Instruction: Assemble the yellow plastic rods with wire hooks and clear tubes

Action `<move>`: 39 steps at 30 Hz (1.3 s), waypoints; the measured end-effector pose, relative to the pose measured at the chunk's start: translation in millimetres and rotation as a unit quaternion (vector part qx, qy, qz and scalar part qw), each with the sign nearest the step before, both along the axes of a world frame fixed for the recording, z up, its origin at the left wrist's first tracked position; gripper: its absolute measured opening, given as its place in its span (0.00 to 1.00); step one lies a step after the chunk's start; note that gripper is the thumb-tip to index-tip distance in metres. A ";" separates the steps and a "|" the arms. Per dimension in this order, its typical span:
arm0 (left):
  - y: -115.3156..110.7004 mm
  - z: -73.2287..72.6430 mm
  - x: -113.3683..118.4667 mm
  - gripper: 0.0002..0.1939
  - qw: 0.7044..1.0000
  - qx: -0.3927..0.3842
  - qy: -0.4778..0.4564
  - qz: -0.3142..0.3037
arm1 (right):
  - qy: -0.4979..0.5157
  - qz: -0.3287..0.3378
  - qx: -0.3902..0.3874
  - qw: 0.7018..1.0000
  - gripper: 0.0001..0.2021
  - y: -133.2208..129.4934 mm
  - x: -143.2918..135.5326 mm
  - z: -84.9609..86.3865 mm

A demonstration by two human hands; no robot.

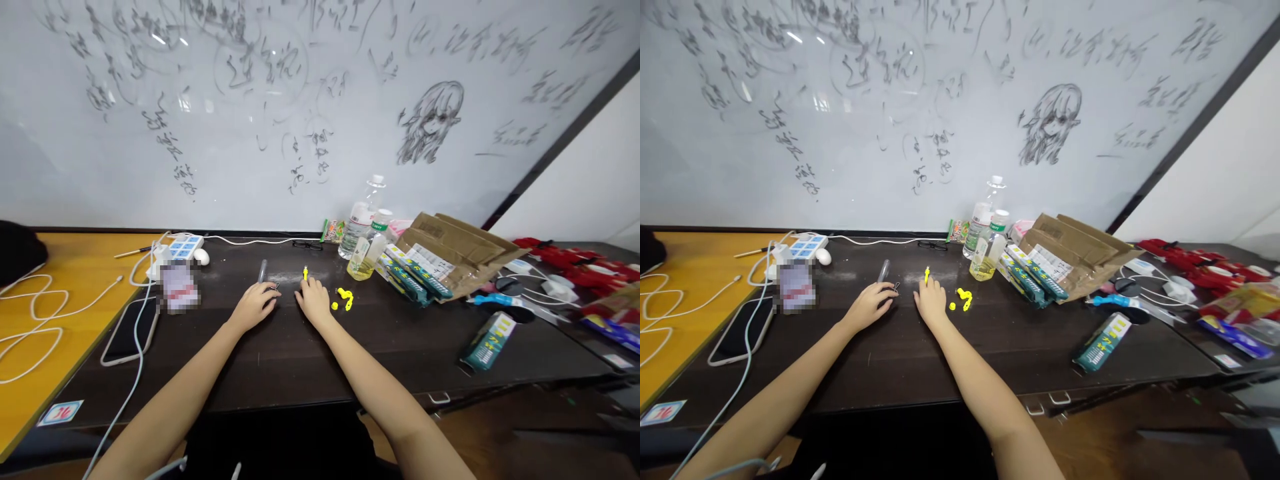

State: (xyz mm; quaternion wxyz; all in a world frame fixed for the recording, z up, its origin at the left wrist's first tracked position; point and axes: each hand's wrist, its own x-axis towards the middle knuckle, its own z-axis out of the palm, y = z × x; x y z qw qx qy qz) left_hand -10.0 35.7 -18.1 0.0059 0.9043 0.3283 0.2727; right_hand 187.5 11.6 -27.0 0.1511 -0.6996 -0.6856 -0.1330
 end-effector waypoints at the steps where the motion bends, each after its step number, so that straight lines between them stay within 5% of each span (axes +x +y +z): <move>1: 1.0 -0.8 0.2 0.14 1.000 0.001 0.000 -0.003 | 0.002 -0.006 0.001 1.000 0.12 2.6 0.8 -0.1; 9: 0.2 -3.4 4.1 0.18 0.999 0.034 0.001 -0.025 | 0.093 -0.004 -0.027 0.995 0.12 -0.4 5.3 3.3; 14: -6.4 0.7 8.7 0.20 0.995 0.099 0.007 -0.007 | 0.207 0.154 0.031 0.966 0.08 -21.5 -9.9 14.8; 18: -4.9 0.6 6.9 0.14 0.997 0.078 0.024 -0.005 | 0.221 0.259 0.026 0.940 0.08 -23.5 -8.4 27.8; 20: -2.8 -1.2 4.3 0.15 0.998 0.052 0.034 -0.004 | 0.180 0.200 0.037 0.962 0.08 -18.7 8.3 33.2; 22: -1.0 -3.5 2.0 0.16 0.999 0.031 0.033 -0.004 | 0.125 0.038 0.049 0.990 0.10 -12.0 32.8 34.8; 25: -0.2 -6.3 0.9 0.16 0.999 0.008 0.034 -0.014 | 0.087 -0.133 -0.007 0.987 0.09 -3.5 67.0 29.5; 29: -1.7 -6.6 1.3 0.17 0.999 -0.018 0.032 -0.022 | 0.079 -0.172 -0.093 0.978 0.11 -1.1 81.3 21.8; 39: -2.5 1.0 -8.7 0.18 0.997 -0.072 -0.008 0.011 | 0.150 -0.241 -0.105 0.953 0.18 -8.2 99.0 37.0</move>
